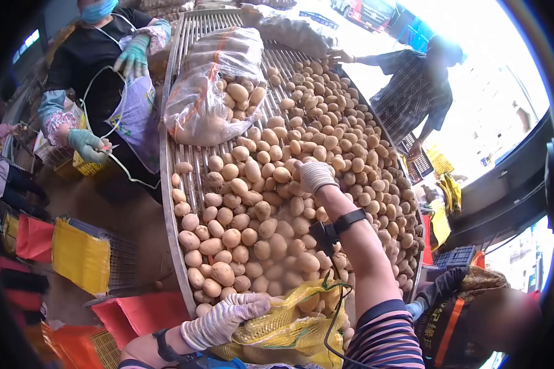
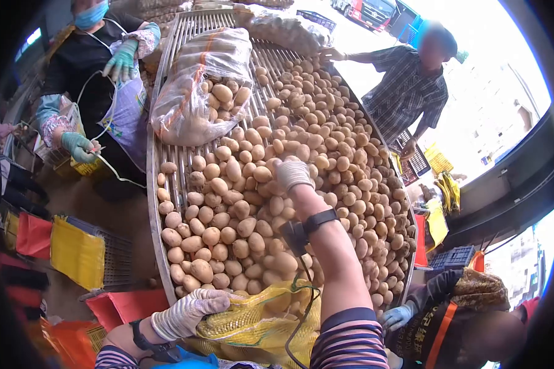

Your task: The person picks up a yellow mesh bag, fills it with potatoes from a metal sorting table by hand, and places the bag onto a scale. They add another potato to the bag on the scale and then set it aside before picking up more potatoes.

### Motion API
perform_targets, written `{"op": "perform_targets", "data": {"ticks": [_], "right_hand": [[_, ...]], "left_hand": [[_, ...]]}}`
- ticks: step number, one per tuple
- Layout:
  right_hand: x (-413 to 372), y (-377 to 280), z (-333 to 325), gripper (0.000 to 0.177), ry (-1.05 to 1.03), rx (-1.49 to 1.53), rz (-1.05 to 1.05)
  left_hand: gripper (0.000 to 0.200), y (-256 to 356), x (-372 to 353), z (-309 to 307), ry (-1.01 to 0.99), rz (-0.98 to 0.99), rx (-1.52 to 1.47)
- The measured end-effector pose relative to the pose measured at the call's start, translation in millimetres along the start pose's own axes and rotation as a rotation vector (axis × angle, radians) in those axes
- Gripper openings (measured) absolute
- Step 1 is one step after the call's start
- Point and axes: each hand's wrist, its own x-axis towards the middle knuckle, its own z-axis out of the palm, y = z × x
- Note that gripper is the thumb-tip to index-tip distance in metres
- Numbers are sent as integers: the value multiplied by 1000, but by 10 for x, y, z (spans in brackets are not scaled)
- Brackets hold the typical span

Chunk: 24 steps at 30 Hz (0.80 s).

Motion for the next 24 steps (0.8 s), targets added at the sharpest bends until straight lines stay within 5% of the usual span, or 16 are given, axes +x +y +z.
{"op": "perform_targets", "data": {"ticks": [1,5,6,8,10,14,15,18,21,24], "right_hand": [[-41,-75,-77,42,-2,-40,-32],[-206,-78,-187,30,58,-48,-167],[-278,-9,-145,48,70,8,-99],[-561,154,-6,62,381,558,-93],[-1112,49,-221,70,390,1507,36],[-2573,-463,-599,76,595,1474,-313],[-2815,-536,-536,73,534,1306,-345],[-3231,-712,-195,64,302,678,-453],[-3495,-665,-295,54,138,354,-558],[-3407,-508,-644,23,291,540,-699]], "left_hand": [[39,-37,1,-19,20,-3,-66],[40,-177,33,-161,67,10,-279],[39,-224,61,-172,53,3,-477],[41,-169,74,-101,38,44,-524],[46,-256,178,-118,92,64,-458],[52,4,210,219,-80,109,-488],[50,76,134,357,-5,20,-499],[43,56,112,565,-35,195,-409],[42,-81,-5,470,-73,121,-356],[40,17,-285,518,-63,74,-368]]}}
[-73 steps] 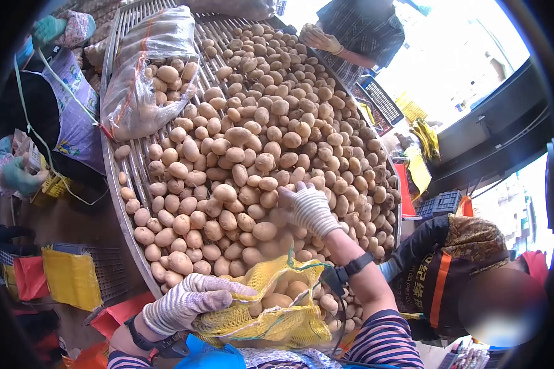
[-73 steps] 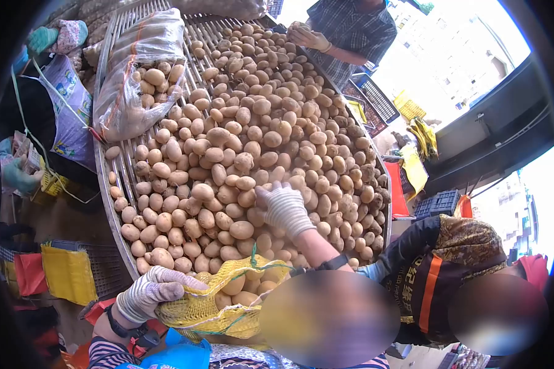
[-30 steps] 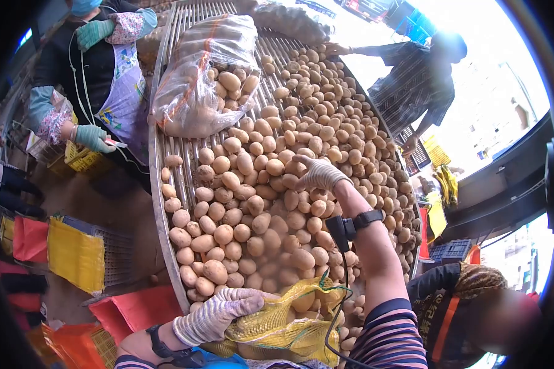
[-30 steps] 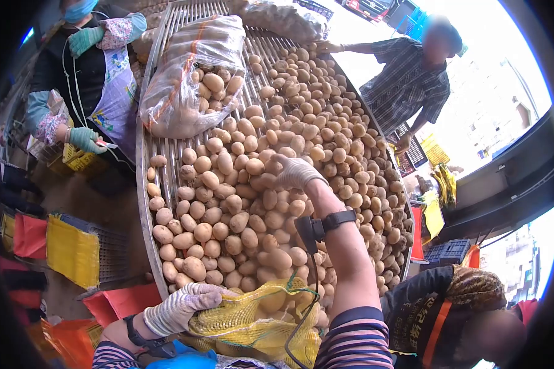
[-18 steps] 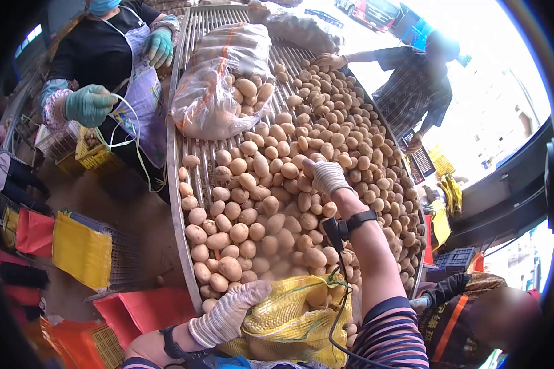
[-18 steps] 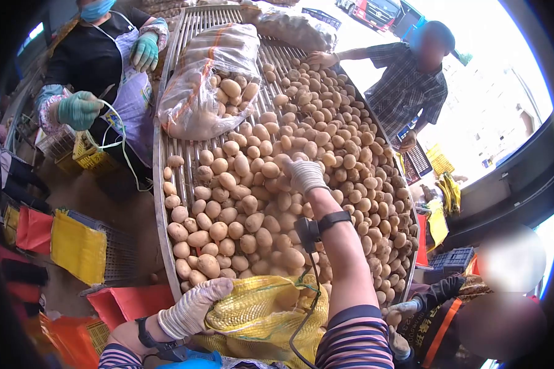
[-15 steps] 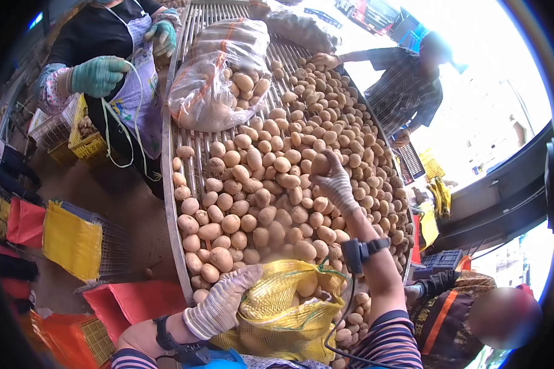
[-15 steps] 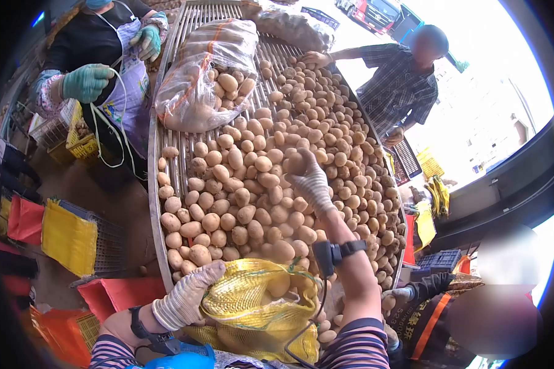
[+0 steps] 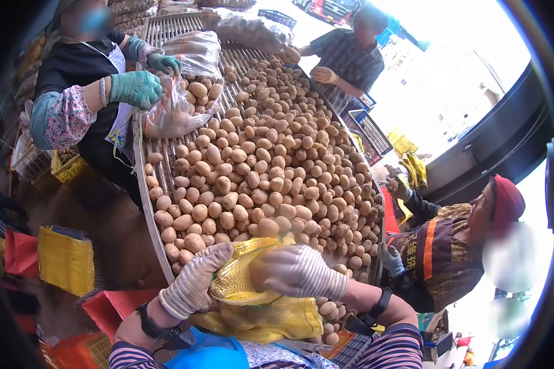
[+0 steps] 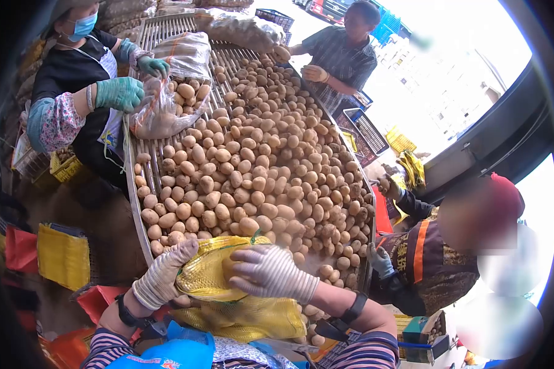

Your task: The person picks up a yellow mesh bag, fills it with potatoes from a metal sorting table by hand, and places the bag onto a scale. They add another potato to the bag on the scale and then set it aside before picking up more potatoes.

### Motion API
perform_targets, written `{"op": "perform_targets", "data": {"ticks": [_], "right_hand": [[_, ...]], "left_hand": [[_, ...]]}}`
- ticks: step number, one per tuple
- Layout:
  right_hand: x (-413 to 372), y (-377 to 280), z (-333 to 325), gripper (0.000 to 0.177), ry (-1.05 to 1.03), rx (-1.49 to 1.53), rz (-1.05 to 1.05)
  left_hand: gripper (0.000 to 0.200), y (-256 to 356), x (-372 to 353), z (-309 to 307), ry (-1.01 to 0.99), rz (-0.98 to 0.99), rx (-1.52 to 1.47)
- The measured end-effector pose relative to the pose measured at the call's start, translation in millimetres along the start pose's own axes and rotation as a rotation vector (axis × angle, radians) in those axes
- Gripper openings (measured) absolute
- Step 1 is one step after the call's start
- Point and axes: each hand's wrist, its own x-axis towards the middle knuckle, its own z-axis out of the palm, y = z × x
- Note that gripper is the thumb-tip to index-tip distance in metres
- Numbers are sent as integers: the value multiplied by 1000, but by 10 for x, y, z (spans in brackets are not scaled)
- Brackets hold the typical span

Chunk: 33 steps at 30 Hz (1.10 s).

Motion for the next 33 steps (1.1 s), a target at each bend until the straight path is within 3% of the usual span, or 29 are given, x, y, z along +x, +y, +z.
{"op": "perform_targets", "data": {"ticks": [2,3,4,5,6,8,12,17,20,21,24,25,26,27,28,30,31,32,33], "right_hand": [[250,462,-77,17,340,212,214],[434,812,-78,16,423,99,307],[590,1205,16,22,448,81,586],[697,1630,114,35,373,-67,744],[856,2015,174,55,150,-187,986],[1125,2505,427,58,102,-156,1226],[1469,2837,889,44,47,-436,1175],[1235,2940,681,62,-88,-320,1000],[1174,2712,523,58,-189,-190,976],[1142,2678,514,71,-264,-178,956],[983,2413,443,65,-206,-98,991],[758,2558,569,63,-12,47,955],[699,2392,487,60,162,574,1006],[576,2405,577,58,355,814,931],[445,2432,665,56,553,1047,828],[426,1928,399,55,729,1338,758],[423,1731,308,54,787,1357,649],[403,1521,238,53,840,1375,541],[421,1116,70,53,869,1367,498]], "left_hand": [[38,41,8,-93,75,27,57],[38,77,34,-121,57,17,124],[37,133,70,-146,38,11,194],[39,187,97,-157,6,90,440],[43,267,99,-120,53,-14,345],[46,330,187,-252,22,-83,320],[40,429,313,-452,31,-124,364],[51,435,423,-488,-6,-117,382],[51,445,363,-376,25,-102,344],[51,450,343,-346,21,-100,352],[38,393,255,-326,49,-103,301],[39,322,241,-379,52,32,470],[42,242,227,-430,55,173,639],[41,169,220,-462,69,343,878],[41,161,225,-415,43,355,900],[44,87,215,-289,163,43,75],[45,8,203,-303,36,268,605],[45,100,127,33,82,-25,12],[45,51,158,27,102,32,49]]}}
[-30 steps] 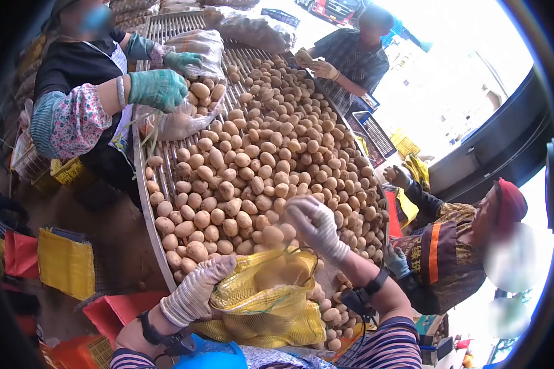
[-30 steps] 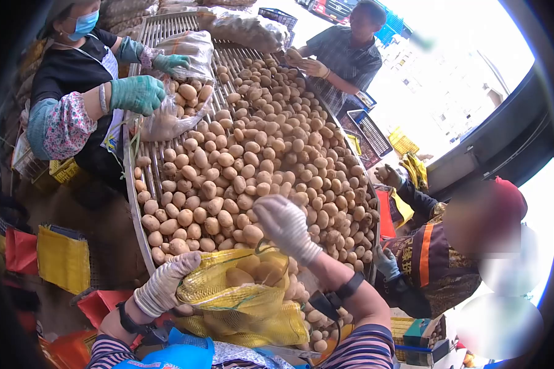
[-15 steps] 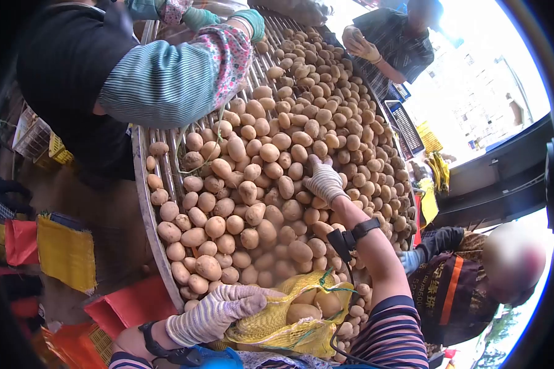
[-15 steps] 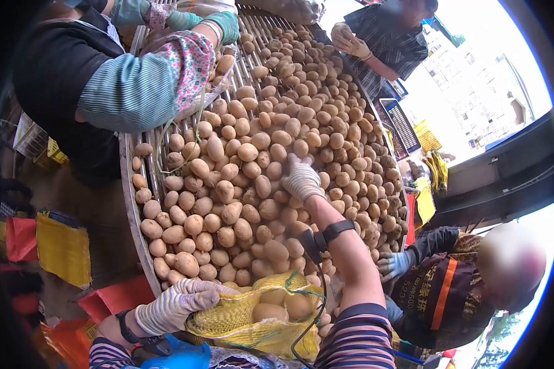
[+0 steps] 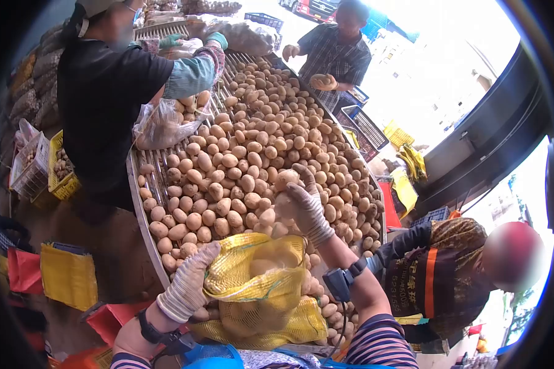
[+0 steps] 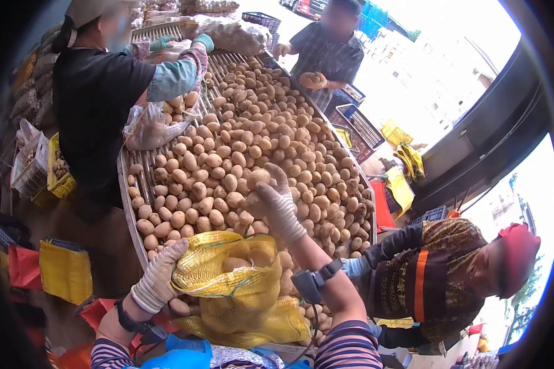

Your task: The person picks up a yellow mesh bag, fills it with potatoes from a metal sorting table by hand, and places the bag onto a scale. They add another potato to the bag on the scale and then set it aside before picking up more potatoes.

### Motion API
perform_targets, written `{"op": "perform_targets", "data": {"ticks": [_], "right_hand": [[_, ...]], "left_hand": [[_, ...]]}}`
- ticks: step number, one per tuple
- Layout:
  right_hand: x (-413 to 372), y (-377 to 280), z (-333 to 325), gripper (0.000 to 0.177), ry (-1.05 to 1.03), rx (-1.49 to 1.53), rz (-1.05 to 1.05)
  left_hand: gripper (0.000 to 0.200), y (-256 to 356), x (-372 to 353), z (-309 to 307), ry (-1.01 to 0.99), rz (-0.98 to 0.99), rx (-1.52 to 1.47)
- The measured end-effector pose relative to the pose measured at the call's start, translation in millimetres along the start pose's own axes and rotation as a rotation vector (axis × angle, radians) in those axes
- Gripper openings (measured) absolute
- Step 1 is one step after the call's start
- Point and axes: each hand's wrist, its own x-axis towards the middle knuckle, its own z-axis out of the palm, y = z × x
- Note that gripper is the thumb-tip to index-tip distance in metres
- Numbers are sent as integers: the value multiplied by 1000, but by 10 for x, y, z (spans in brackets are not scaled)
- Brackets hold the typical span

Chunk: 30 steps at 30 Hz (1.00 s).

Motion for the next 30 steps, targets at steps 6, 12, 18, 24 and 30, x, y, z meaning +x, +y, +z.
{"op": "perform_targets", "data": {"ticks": [6,12,18,24,30], "right_hand": [[-1080,125,547,55,-385,-1081,-672],[-1528,-65,391,62,-554,-1526,-483],[-1566,-414,-185,27,-734,-1809,-627],[-1408,-887,-241,14,-675,-1816,-852],[-1744,-1436,255,39,-503,-1673,-1014]], "left_hand": [[36,-78,156,-51,-94,123,53],[45,-274,-251,-192,21,153,47],[46,-264,-221,-170,18,147,7],[30,-76,-332,461,5,270,78],[39,37,-963,818,-21,347,130]]}}
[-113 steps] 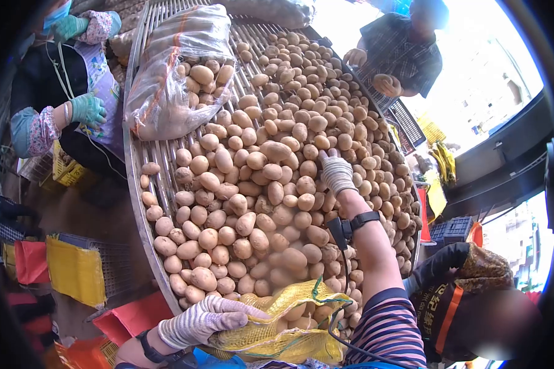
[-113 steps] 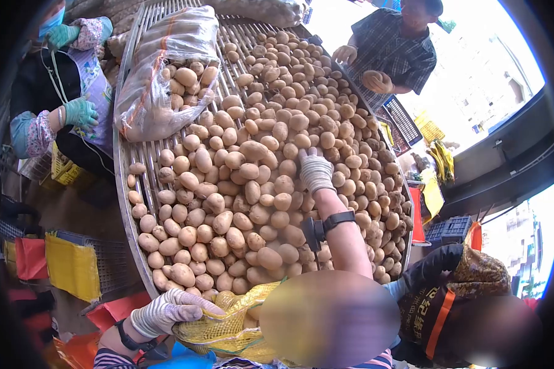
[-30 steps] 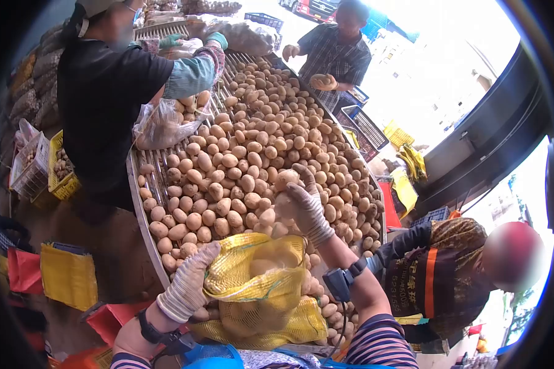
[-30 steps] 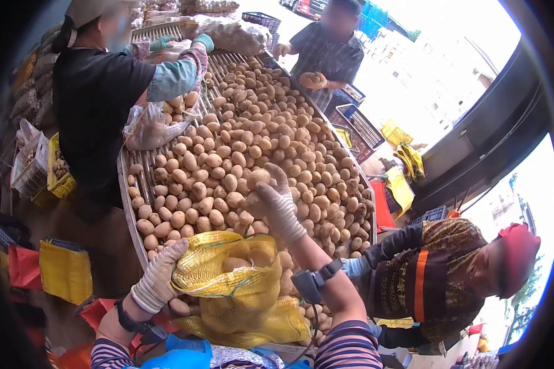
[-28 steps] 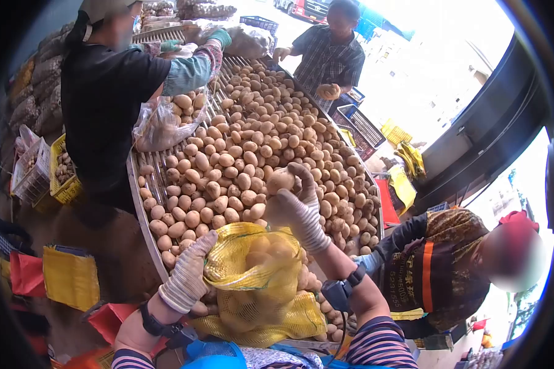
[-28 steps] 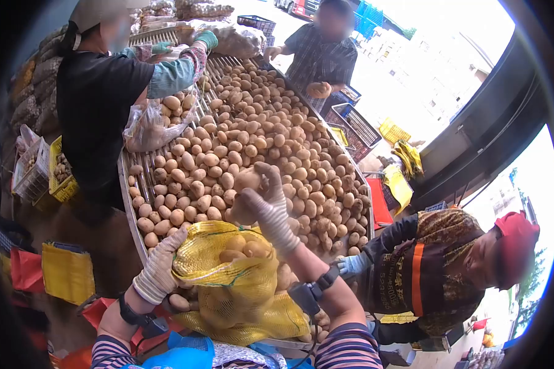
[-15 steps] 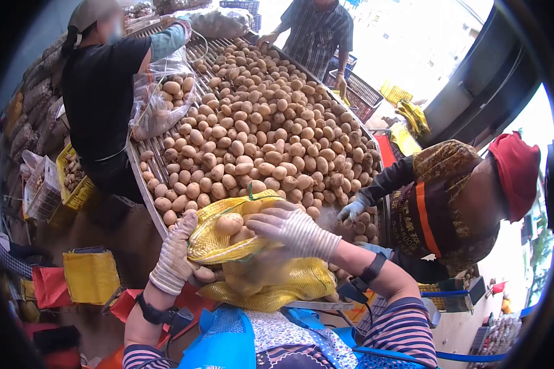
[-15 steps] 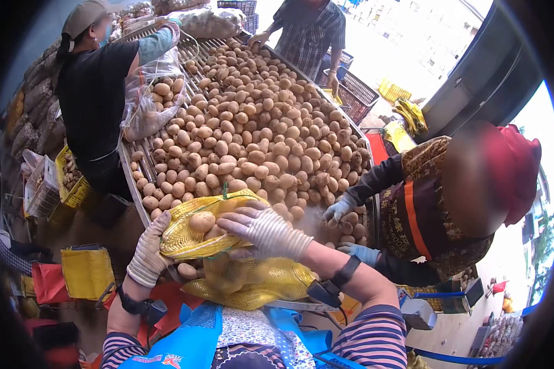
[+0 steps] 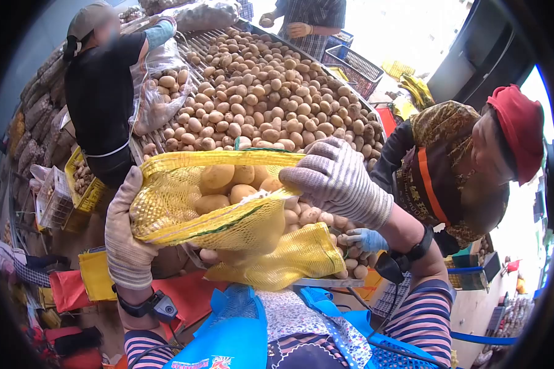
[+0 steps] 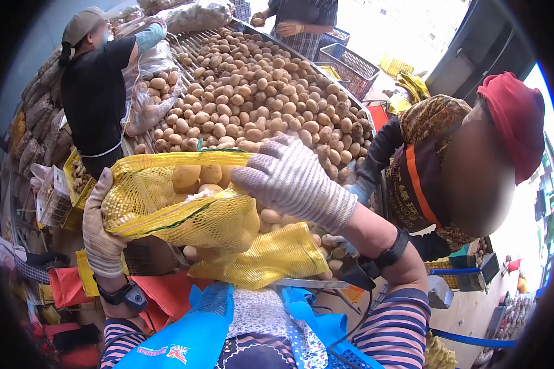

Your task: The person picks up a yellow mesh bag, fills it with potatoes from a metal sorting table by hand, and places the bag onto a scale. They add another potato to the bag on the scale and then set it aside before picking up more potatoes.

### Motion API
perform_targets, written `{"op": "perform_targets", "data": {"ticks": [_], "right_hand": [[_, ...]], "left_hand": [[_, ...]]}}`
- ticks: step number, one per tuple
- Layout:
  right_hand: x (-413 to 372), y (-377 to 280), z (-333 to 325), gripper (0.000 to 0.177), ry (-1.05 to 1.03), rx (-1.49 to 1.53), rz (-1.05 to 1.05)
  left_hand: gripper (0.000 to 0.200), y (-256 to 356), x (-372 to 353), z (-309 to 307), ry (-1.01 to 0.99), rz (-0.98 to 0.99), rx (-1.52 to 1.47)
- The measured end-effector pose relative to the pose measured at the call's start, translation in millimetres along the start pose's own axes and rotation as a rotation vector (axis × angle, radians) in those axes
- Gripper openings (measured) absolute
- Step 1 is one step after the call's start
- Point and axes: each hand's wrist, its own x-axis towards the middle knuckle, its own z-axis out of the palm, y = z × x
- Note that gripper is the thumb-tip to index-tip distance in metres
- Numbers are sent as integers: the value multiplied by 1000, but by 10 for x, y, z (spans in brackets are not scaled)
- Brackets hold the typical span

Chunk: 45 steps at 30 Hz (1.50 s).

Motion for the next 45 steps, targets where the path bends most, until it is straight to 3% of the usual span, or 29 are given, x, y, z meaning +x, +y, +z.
{"op": "perform_targets", "data": {"ticks": [3,7,11,13,14,15,17,18,19,21,23,24,25,26,30,33,34,35,37,40,41,42,44,45], "right_hand": [[-119,-39,387,27,73,151,47],[-317,-101,882,16,-236,273,82],[-239,195,1008,21,-483,528,158],[-169,546,1063,22,-400,1279,565],[-180,797,1206,22,-167,1441,769],[-174,1106,1442,24,49,1277,917],[-260,1822,2080,25,227,819,1087],[-289,2141,2297,24,164,631,1058],[-247,2404,2430,25,-16,186,929],[-142,2735,2797,27,-100,23,882],[-35,2984,3179,28,-434,-233,871],[10,3058,3390,35,-511,-397,902],[144,3053,3454,42,-544,-406,957],[260,3026,3489,44,-574,-415,941],[364,3039,3472,57,-651,-389,958],[260,3173,3292,54,-815,-15,1129],[117,3167,3263,44,-723,190,1123],[-27,3091,3197,35,-747,211,623],[-12,2804,3120,32,-690,407,1061],[-103,2455,3027,34,-706,256,761],[-132,2317,2953,36,-840,203,825],[-219,2125,2800,39,-786,368,941],[-188,2026,2549,41,-726,477,818],[-82,1980,2433,37,-914,542,909]], "left_hand": [[39,-226,-125,-23,103,50,-32],[40,-382,64,-340,132,-37,-91],[43,-410,431,-564,212,-84,-90],[44,-339,563,-504,169,-68,-87],[46,-321,632,-486,166,-82,-132],[40,-265,696,-526,107,-133,-100],[34,-302,814,-751,176,-27,39],[31,-285,878,-785,186,-39,67],[36,-240,942,-850,126,-44,116],[39,-165,1046,-888,26,-36,194],[44,-136,1099,-1022,61,-89,175],[44,-102,1139,-1084,-51,-140,176],[45,-73,1190,-1130,-168,-186,175],[41,-98,1250,-1095,-66,-121,231],[40,-11,1309,-1248,-41,-186,232],[41,-35,1352,-1260,4,-165,233],[44,-72,1359,-1304,-14,-166,244],[44,-87,1348,-1316,-19,-160,235],[47,-88,1342,-1328,-93,-218,195],[45,-102,1299,-1361,-96,-196,206],[44,-98,1305,-1348,-89,-180,182],[42,-122,1320,-1302,-109,-117,168],[42,-106,1333,-1317,-130,-149,174],[43,-94,1333,-1328,-134,-187,186]]}}
